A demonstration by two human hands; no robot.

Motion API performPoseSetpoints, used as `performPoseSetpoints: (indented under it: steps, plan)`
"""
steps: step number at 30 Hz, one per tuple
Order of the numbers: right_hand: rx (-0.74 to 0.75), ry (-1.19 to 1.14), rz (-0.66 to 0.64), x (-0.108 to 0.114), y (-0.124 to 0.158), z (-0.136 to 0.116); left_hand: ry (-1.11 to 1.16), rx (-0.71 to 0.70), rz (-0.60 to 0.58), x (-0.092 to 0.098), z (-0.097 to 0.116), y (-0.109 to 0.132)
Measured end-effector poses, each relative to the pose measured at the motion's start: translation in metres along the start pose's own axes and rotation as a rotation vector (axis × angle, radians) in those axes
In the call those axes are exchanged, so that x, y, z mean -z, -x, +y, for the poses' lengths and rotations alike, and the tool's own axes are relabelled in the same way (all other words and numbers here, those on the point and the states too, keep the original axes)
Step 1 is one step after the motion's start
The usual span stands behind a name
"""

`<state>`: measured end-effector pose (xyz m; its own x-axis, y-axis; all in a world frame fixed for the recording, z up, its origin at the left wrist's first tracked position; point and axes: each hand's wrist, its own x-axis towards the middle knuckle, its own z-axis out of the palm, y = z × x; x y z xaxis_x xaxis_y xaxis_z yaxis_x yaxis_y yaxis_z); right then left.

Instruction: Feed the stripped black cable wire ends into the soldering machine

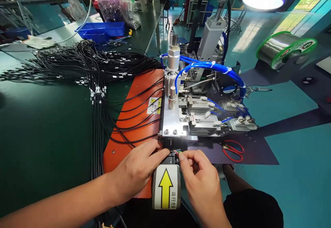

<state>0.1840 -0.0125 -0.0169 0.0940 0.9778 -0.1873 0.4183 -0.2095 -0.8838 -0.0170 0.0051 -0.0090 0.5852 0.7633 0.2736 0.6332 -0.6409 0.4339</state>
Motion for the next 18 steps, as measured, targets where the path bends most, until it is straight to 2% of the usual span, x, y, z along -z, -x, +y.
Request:
performPoseSetpoints:
  steps: [7,18]
  plan:
    - [0.212,0.165,0.047,-0.0042,-0.0032,-0.0028,0.011,0.002,-0.009,-0.0001,-0.0003,0.0004]
    - [0.264,0.182,0.046,-0.0043,-0.0075,-0.0033,0.023,0.002,0.012,-0.0002,0.0000,0.0006]
